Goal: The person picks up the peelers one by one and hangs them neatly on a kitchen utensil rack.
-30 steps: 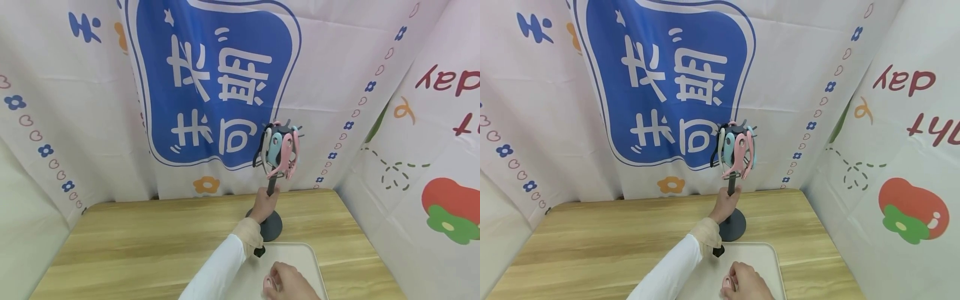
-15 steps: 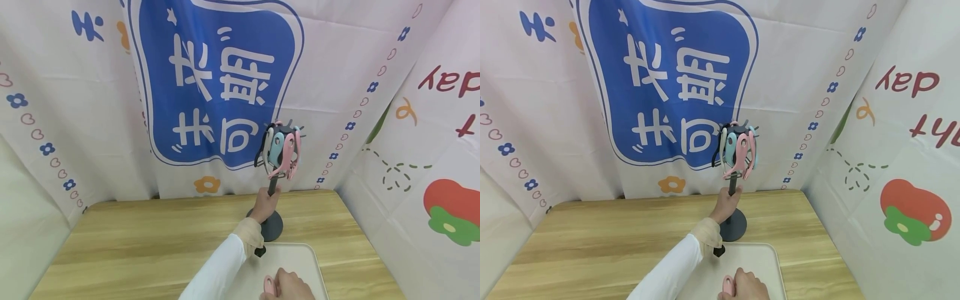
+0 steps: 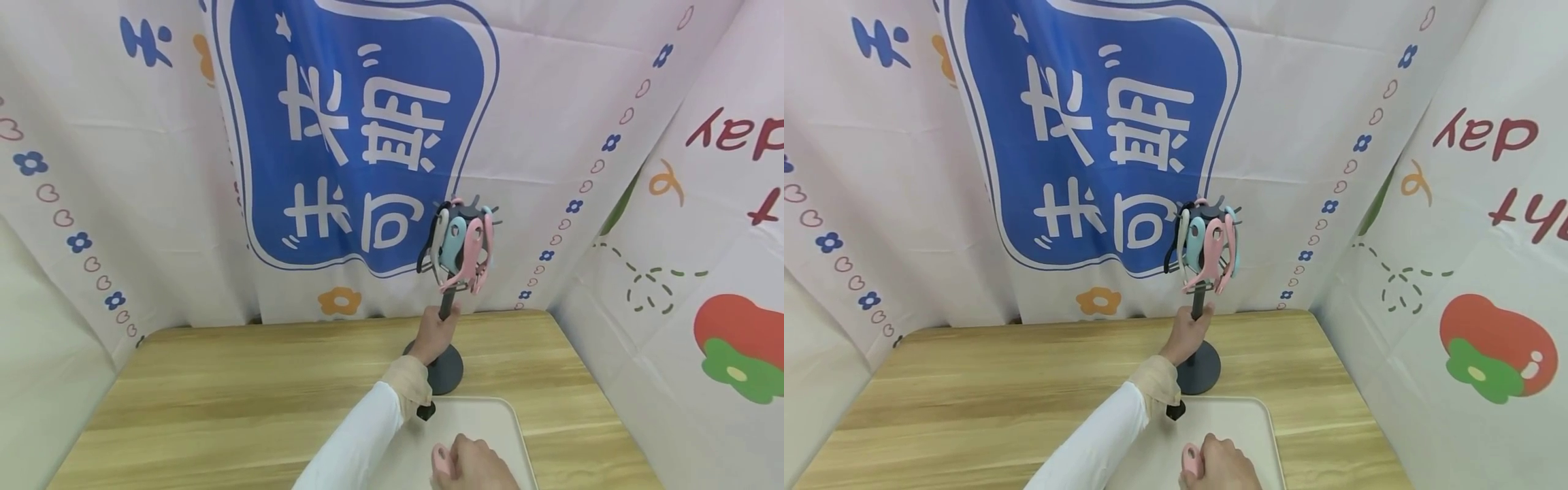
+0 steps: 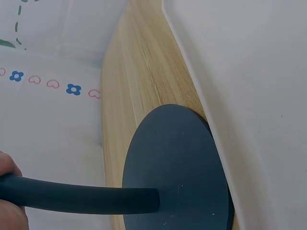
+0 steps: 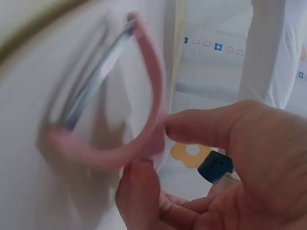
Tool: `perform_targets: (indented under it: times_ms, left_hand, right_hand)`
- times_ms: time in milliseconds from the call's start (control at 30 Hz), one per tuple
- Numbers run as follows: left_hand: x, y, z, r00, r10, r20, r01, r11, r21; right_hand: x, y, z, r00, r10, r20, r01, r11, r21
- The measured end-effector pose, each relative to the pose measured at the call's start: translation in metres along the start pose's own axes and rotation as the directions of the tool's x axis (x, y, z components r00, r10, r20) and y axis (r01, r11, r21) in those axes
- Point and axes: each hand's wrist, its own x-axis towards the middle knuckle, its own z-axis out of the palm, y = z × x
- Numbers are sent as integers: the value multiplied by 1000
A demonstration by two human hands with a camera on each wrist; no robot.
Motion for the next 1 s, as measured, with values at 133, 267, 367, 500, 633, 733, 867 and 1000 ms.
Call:
perform_targets:
  times_ms: [133, 267, 367, 500, 633, 733, 867, 1000]
  left_hand:
    - [-1, -2, 0, 1000, -17, -3, 17, 1000, 1]
    - [-2, -1, -1, 1000, -20, -11, 20, 1000, -2]
    - [-3, 0, -2, 1000, -21, -17, 21, 1000, -6]
    - [-4, -1, -3, 999, -25, -20, 25, 1000, -3]
    - [-4, -1, -2, 999, -29, -13, 29, 1000, 1]
    - [-2, 0, -1, 1000, -25, -10, 25, 1000, -1]
    - [-1, 3, 0, 999, -27, -17, 27, 1000, -5]
    - [0, 3, 2, 999, -48, -21, 48, 999, -2]
  right_hand:
    - [1, -1, -4, 1000, -9, -7, 9, 1000, -8]
    - [-1, 0, -9, 993, -103, -56, 104, 994, 12]
    - [-1, 2, -14, 977, -200, -75, 205, 977, 53]
    - [-2, 3, -25, 953, -296, -65, 302, 945, 124]
    - [-4, 2, -39, 915, -387, -110, 399, 907, 133]
    - [-5, -3, -53, 885, -426, -189, 449, 888, 101]
    - [-7, -11, -75, 882, -407, -235, 447, 882, 151]
    - [-8, -15, -94, 891, -381, -247, 436, 872, 225]
